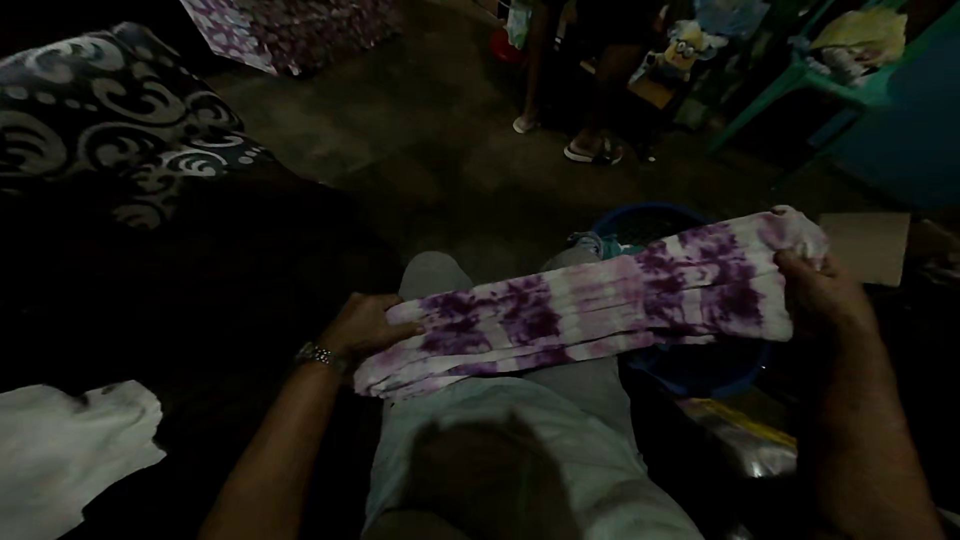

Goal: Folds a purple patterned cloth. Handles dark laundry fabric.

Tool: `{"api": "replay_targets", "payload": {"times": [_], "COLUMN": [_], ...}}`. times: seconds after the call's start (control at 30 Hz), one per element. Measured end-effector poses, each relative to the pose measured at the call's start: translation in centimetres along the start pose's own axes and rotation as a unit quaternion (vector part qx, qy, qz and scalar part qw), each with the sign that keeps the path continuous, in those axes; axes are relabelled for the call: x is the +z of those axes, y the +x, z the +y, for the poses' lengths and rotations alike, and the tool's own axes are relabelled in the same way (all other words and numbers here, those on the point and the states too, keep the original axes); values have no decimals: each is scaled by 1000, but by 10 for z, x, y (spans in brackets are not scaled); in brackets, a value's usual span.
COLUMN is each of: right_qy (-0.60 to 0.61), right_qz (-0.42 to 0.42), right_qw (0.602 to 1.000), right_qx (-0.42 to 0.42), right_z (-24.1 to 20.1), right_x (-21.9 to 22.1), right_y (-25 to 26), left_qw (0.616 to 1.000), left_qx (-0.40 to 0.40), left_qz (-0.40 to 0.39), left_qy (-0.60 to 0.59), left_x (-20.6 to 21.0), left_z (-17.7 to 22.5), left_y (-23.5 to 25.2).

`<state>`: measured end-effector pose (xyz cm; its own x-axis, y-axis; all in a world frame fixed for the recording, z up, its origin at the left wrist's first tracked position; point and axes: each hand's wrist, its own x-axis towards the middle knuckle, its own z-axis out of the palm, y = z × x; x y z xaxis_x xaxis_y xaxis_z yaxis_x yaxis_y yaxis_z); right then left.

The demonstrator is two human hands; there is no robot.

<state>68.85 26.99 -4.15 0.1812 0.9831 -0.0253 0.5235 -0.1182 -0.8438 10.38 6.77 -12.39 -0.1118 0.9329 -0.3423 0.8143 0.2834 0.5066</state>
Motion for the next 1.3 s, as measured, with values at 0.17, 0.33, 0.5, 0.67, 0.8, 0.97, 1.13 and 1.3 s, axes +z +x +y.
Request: {"api": "replay_targets", "payload": {"times": [0.17,0.33,0.5,0.67,0.8,0.97,1.13,1.3], "right_qy": [-54,-53,-90,-180,-240,-187,-175,-84], "right_qz": [13,13,-3,-62,-188,-373,3,-119], "right_qw": [997,998,995,967,922,862,918,988], "right_qx": [50,37,-48,-169,-238,-289,-357,-54], "right_z": [15,4,-56,-122,-139,-99,-54,-25], "right_x": [-13,-10,-7,45,120,170,160,153], "right_y": [1,-7,-42,-105,-147,-142,-121,-93], "left_qw": [998,966,926,793,650,583,666,748], "left_qx": [-43,-124,-42,112,78,-13,-35,-29], "left_qz": [-9,163,296,-38,-187,-120,-75,3], "left_qy": [-45,-159,-230,-598,-732,-804,-742,-663], "left_x": [9,5,6,54,93,106,123,131], "left_z": [-15,-12,36,103,139,161,157,155], "left_y": [7,-11,-26,-11,22,34,35,44]}}
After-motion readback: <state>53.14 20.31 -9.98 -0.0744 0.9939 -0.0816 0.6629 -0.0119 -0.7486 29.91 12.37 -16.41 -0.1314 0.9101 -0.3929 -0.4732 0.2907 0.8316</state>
